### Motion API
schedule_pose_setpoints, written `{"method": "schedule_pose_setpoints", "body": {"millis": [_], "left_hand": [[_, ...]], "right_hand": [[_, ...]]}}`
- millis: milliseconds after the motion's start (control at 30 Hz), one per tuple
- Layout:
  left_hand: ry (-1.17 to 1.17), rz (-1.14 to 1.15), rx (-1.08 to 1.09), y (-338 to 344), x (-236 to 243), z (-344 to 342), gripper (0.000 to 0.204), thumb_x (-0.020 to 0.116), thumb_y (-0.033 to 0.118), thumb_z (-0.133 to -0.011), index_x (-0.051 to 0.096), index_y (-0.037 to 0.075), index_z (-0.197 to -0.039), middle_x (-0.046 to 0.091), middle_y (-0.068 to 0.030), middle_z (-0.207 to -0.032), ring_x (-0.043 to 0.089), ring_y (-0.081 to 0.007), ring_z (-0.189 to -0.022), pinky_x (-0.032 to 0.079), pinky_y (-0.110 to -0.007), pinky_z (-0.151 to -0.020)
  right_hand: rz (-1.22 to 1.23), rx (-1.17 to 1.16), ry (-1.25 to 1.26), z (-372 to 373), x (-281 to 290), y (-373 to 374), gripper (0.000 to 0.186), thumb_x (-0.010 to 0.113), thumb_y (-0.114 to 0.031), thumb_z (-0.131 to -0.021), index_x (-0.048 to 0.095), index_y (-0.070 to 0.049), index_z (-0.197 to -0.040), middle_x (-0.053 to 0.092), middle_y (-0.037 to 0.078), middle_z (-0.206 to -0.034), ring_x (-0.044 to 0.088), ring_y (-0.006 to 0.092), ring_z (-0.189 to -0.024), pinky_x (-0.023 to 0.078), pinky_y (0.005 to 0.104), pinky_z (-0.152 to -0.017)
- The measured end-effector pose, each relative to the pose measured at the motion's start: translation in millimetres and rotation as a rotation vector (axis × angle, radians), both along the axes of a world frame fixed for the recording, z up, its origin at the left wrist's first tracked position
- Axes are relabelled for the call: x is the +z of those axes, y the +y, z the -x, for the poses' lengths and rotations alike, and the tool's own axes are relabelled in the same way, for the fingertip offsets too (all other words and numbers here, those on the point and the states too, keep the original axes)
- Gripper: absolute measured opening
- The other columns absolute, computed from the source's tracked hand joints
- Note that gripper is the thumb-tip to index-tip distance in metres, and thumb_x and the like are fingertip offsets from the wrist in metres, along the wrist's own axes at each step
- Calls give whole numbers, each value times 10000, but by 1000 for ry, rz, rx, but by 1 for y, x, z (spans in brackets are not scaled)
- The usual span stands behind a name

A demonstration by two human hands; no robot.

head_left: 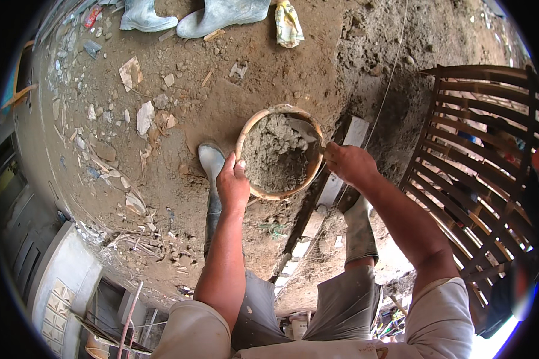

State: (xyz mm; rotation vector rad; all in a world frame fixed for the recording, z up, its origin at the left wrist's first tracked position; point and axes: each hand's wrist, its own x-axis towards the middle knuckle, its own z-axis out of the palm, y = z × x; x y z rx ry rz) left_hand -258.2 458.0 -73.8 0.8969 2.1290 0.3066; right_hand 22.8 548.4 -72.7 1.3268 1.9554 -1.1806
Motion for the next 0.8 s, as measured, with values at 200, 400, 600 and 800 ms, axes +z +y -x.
{"method": "schedule_pose_setpoints", "body": {"millis": [200,400,600,800], "left_hand": [[3,10,-9,-8,3,3,388,534,178,-975,551,-21,-1308,629,-216,-1230,608,-341,-1139,461,-388,-976],[-24,0,62,3,2,-19,379,531,174,-979,556,-16,-1306,634,-210,-1225,613,-332,-1134,466,-384,-964],[-20,-1,80,-12,-13,9,369,530,160,-982,558,-28,-1298,650,-238,-1172,636,-346,-1074,482,-388,-920],[12,-14,115,-12,-17,9,369,536,148,-979,554,-24,-1304,643,-214,-1199,621,-313,-1085,461,-368,-939]], "right_hand": [[412,-424,75,23,1,-59,386,654,-254,-904,581,-97,-1248,691,167,-991,673,278,-862,535,384,-777],[186,-760,414,42,-66,-133,339,654,-166,-936,564,-23,-1229,667,139,-939,587,152,-777,491,298,-680],[428,-880,487,24,-27,-126,375,693,-171,-916,558,10,-1216,589,62,-849,505,120,-662,430,293,-579],[558,-1048,636,14,-31,-144,407,728,-158,-888,572,58,-1197,626,72,-957,561,150,-846,498,296,-774]]}}
